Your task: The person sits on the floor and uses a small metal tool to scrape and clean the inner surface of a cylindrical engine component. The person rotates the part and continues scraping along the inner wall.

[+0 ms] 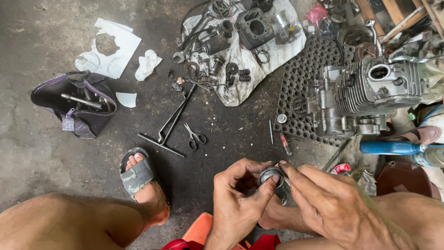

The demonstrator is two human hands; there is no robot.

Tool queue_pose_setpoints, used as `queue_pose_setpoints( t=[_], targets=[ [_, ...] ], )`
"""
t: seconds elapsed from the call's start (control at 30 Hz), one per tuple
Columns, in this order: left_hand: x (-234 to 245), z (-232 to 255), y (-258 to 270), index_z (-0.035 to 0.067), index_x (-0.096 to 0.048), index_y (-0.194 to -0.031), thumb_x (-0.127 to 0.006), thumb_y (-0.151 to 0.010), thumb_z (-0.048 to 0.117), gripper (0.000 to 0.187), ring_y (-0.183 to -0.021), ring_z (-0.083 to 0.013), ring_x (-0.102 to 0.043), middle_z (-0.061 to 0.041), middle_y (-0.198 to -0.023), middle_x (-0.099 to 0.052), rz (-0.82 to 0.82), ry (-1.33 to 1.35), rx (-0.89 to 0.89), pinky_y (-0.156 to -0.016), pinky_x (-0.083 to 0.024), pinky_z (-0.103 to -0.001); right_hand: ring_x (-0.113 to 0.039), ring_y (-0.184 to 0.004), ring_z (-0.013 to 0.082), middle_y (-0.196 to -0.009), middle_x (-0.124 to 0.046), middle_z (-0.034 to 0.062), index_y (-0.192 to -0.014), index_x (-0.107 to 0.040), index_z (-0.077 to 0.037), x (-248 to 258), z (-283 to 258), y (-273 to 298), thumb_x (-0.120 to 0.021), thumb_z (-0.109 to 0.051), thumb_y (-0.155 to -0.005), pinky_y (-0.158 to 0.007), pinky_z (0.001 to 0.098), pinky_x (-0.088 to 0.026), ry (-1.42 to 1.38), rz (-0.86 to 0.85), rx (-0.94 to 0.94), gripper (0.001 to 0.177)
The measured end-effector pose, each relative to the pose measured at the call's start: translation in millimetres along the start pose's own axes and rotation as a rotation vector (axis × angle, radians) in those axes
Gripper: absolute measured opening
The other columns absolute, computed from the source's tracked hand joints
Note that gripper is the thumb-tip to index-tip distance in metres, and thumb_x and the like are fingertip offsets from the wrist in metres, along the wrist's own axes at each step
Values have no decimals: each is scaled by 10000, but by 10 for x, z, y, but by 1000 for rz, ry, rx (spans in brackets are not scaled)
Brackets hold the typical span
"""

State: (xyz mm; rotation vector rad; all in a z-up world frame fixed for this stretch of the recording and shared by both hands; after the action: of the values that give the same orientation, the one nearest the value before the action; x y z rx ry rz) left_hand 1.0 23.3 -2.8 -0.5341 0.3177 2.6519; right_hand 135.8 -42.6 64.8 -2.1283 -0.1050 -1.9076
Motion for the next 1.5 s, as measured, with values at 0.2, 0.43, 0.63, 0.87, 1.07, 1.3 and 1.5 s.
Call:
queue_pose_setpoints(
  t=[0.2,0.43,0.63,0.87,1.07,1.3,1.5],
  targets=[
    [79,147,-57,56,-675,-787,-700,-768,76,37,-627,-44,-550,7,-704,-651,-170,-224,-10,-538,-452,-206,-529,-632,74,-791,-476,-8,-1241,-527,34,-18,34,50,-461,-177,-886,-473,251,-489,205,-265,194,418],
    [-60,189,-32,50,-710,-937,-673,-788,69,154,-802,-140,-702,-76,-896,-734,-97,-263,-189,-736,-554,-233,-583,-579,168,-812,-569,38,-1125,-604,11,17,-60,-52,-568,-62,-850,-513,302,-488,-19,-1,-37,286],
    [-127,-10,67,-7,-707,-1043,-685,-823,100,245,-704,-75,-612,-73,-879,-714,174,26,-56,-632,-515,-191,-570,-577,168,-763,-561,52,-1117,-611,23,40,-149,-154,-549,-63,-875,-582,300,-509,-124,100,-204,264],
    [-114,97,38,2,-693,-1022,-653,-842,90,205,-750,-111,-672,-108,-915,-730,210,-150,-234,-650,-544,-199,-559,-590,163,-764,-552,-12,-1277,-569,-135,0,-58,-26,-567,-161,-871,-569,325,-494,48,-22,-231,407],
    [-277,59,64,27,-711,-997,-667,-824,81,186,-705,-77,-647,-92,-910,-738,202,-136,-219,-563,-514,-182,-627,-713,225,-918,-631,56,-1322,-523,-92,36,-1,143,-463,-255,-889,-638,367,-508,120,-107,-333,467],
    [-334,8,90,7,-699,-1025,-661,-828,65,209,-755,-110,-663,-106,-922,-727,180,-74,-248,-649,-533,-202,-607,-609,221,-887,-643,58,-1315,-508,-63,51,11,193,-495,-190,-894,-506,377,-505,129,-54,-262,440],
    [-308,160,190,32,-692,-1022,-667,-832,93,201,-723,-122,-663,-125,-922,-724,160,-143,-364,-581,-520,-198,-687,-759,244,-906,-679,166,-933,-605,44,116,-198,236,-500,-126,-902,-683,322,-559,204,250,-162,203]
  ],
)
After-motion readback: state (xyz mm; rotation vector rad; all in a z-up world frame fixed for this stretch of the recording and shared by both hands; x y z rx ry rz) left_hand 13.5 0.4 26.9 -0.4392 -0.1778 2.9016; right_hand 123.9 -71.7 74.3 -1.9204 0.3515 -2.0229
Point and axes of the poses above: each hand's wrist, its own y-axis away from the middle knuckle, its own x-axis out of the back of the hand, z = x × y, the point moved 2 cm from there along -y, towards the middle knuckle
